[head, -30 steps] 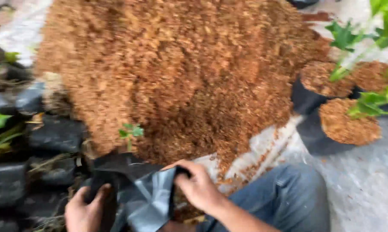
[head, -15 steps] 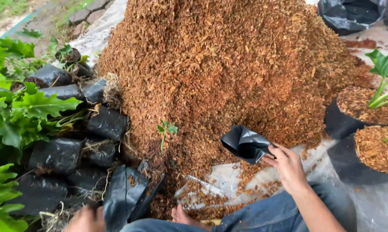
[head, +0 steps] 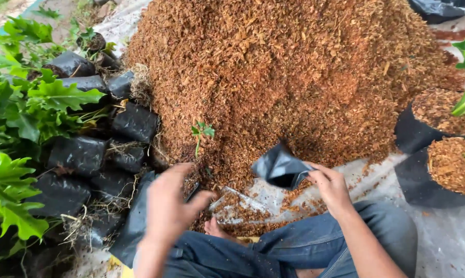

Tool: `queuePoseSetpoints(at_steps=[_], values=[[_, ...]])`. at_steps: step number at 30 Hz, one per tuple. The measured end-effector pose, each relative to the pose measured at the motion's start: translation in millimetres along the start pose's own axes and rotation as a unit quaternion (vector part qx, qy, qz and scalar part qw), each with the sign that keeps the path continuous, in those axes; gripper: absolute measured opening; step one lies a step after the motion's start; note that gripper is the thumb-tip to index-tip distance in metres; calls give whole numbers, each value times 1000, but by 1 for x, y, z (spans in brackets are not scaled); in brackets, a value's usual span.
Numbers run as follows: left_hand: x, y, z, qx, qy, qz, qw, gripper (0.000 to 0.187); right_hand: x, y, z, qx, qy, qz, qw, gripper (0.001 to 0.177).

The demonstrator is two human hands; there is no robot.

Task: A person sitting on the ground transplants small green plants into black plastic nursery bags using organic mulch.

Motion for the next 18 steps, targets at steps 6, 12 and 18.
queuePoseSetpoints(at_steps=[6,12,18], values=[[167,69,52,50,-18,-4,999,60,11,16,20,-73,-127,128,981,39],[167,73,55,-56,5,107,993,29,14,48,25,-138,-13,187,973,102],[156,56,72,-164,22,158,973,29,22,38,23,-121,-25,228,966,99]])
Point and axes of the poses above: each hand's wrist, its own z-axis away from the middle knuckle, its own x-axis out of the palm, y = z × x, the point moved 3 cm from there along -z, towards the middle knuckle, and after that the axes turned 4 degrees about -z, right-handed, at the moved point
